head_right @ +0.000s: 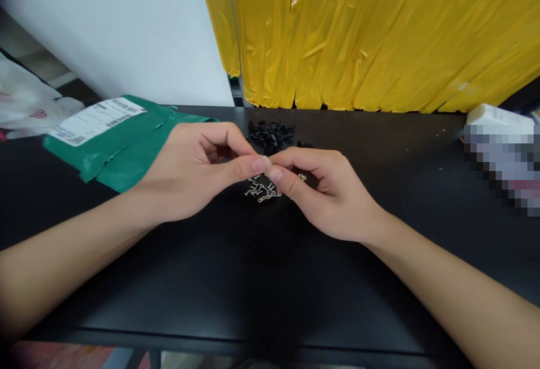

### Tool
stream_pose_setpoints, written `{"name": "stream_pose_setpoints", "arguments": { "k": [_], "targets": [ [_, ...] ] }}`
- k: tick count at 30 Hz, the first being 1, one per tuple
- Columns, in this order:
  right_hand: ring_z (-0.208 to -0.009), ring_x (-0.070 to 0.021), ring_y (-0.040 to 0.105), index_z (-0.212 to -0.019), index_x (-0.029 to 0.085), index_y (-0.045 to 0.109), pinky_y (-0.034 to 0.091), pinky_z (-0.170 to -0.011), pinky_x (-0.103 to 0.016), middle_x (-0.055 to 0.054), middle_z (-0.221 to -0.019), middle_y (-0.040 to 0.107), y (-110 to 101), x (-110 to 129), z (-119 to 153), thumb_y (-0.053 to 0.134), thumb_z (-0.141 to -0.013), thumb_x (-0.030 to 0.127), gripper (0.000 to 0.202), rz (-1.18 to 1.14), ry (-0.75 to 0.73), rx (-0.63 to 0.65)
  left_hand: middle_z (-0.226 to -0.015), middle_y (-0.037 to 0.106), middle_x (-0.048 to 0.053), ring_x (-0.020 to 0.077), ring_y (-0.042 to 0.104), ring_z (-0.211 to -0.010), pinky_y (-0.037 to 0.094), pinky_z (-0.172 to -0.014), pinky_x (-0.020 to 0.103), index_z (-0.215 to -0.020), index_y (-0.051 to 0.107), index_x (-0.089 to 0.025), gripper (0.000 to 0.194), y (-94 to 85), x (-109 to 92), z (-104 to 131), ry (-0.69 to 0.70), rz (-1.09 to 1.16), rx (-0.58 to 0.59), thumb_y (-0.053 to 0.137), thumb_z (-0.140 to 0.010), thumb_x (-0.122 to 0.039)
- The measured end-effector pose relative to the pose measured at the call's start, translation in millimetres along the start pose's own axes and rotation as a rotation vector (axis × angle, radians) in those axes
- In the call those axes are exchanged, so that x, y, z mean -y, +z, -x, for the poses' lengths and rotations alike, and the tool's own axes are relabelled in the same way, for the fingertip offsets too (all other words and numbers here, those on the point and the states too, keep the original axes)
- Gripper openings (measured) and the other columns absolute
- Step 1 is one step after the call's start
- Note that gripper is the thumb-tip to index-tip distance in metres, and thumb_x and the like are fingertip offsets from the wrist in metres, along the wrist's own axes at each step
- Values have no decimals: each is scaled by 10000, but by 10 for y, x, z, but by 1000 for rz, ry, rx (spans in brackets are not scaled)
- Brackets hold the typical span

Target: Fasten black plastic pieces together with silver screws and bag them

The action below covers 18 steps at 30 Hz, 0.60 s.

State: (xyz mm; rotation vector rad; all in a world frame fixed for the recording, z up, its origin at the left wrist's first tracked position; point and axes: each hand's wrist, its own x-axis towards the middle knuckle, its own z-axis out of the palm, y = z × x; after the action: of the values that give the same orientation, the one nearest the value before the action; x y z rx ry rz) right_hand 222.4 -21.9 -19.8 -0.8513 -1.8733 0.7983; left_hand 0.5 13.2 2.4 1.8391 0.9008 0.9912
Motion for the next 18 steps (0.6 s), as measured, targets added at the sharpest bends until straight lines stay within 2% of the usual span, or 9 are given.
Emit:
{"name": "stream_pose_setpoints", "arguments": {
  "k": [3,6,12,15,18],
  "targets": [
    [-616,-139,595,-869,239,793,486,-597,-297,12,-727,723,-11,5,-16,801,-1017,434,245,17,-17,28,-764,768,24,152,628,-654,414,-515,293,-733,746,-225,327,-46,7,-7,-19,-45,63,934,-842,-469],
    [-620,-129,610,-928,253,824,482,-582,-278,18,-750,742,-9,14,-24,807,-1015,413,183,15,-16,39,-779,781,33,162,658,-665,420,-513,295,-729,741,-224,323,-48,27,-9,-18,8,79,959,-814,-447],
    [-636,-146,633,-916,244,829,499,-589,-289,-1,-754,758,5,48,-6,795,-1020,395,186,60,-26,18,-750,785,16,164,712,-675,542,-562,284,-685,703,-213,350,60,54,20,-55,202,34,1014,-739,-365],
    [-636,-150,629,-890,233,816,498,-590,-296,-1,-741,745,9,50,5,826,-997,395,194,111,-58,14,-708,763,15,161,690,-636,509,-513,279,-657,671,-204,405,101,37,37,-87,197,4,1034,-704,-376],
    [-640,-142,628,-908,246,832,506,-611,-296,12,-738,740,25,45,14,836,-994,353,138,115,-73,-28,-706,755,0,150,689,-623,520,-512,275,-701,716,-203,352,131,23,38,-69,237,-43,1042,-694,-335]
  ]
}}
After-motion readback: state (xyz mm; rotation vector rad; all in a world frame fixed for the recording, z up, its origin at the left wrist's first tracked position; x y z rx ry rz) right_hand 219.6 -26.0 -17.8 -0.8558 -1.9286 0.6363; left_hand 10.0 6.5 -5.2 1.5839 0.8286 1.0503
